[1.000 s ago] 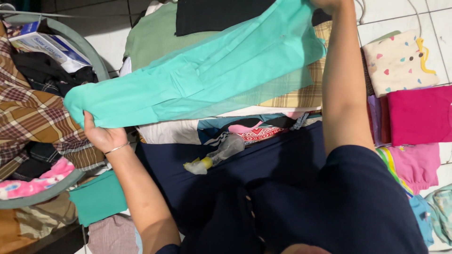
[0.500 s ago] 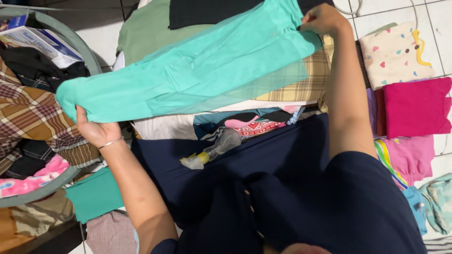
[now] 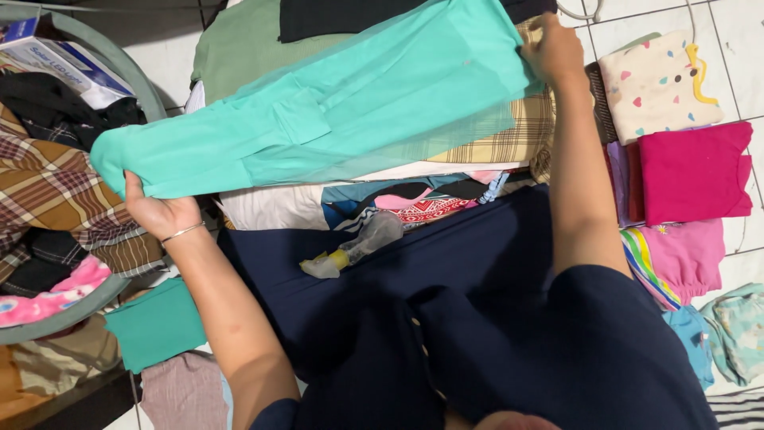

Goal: Folding various laundry items including shirts and trousers on the floor.

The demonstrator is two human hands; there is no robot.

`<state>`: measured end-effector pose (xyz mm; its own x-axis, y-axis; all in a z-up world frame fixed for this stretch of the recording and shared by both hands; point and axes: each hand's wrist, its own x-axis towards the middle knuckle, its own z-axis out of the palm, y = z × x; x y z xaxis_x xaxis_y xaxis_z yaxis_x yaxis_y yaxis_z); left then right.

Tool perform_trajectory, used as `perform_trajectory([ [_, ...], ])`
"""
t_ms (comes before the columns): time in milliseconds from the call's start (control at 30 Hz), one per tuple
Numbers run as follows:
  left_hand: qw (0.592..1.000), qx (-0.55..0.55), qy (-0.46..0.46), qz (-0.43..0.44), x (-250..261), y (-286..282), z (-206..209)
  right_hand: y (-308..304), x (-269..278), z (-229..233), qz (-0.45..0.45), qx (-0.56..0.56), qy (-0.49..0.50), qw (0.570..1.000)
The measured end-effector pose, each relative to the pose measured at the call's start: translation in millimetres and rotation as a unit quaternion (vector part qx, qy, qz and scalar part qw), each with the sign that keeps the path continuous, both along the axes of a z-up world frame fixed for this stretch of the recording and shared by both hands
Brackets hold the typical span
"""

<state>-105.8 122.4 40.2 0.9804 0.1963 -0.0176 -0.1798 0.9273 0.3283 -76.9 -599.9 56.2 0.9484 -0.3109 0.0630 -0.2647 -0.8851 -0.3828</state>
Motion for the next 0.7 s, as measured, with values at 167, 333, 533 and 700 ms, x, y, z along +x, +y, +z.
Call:
perform_trajectory([
  [167, 1.000, -0.004, 0.000, -0.004, -0.4, -4.2, 1.1, 34.5, -7.6, -4.1, 0.046, -0.088, -0.158, 0.982],
  [333, 1.000, 0.005, 0.003, -0.008, -0.7, -7.4, 0.9, 75.7, -3.0, -16.9, 0.231, -0.122, -0.183, 0.948],
  [533, 1.000, 0.012, -0.006, 0.005, -1.5, -6.9, 8.0, 140.9, -59.7, 28.5, 0.277, -0.061, -0.182, 0.942],
  [700, 1.000, 0.019, -0.001, 0.007, 1.1, -4.3, 6.9, 142.4, -117.5, 54.5, 0.400, -0.024, -0.029, 0.916],
])
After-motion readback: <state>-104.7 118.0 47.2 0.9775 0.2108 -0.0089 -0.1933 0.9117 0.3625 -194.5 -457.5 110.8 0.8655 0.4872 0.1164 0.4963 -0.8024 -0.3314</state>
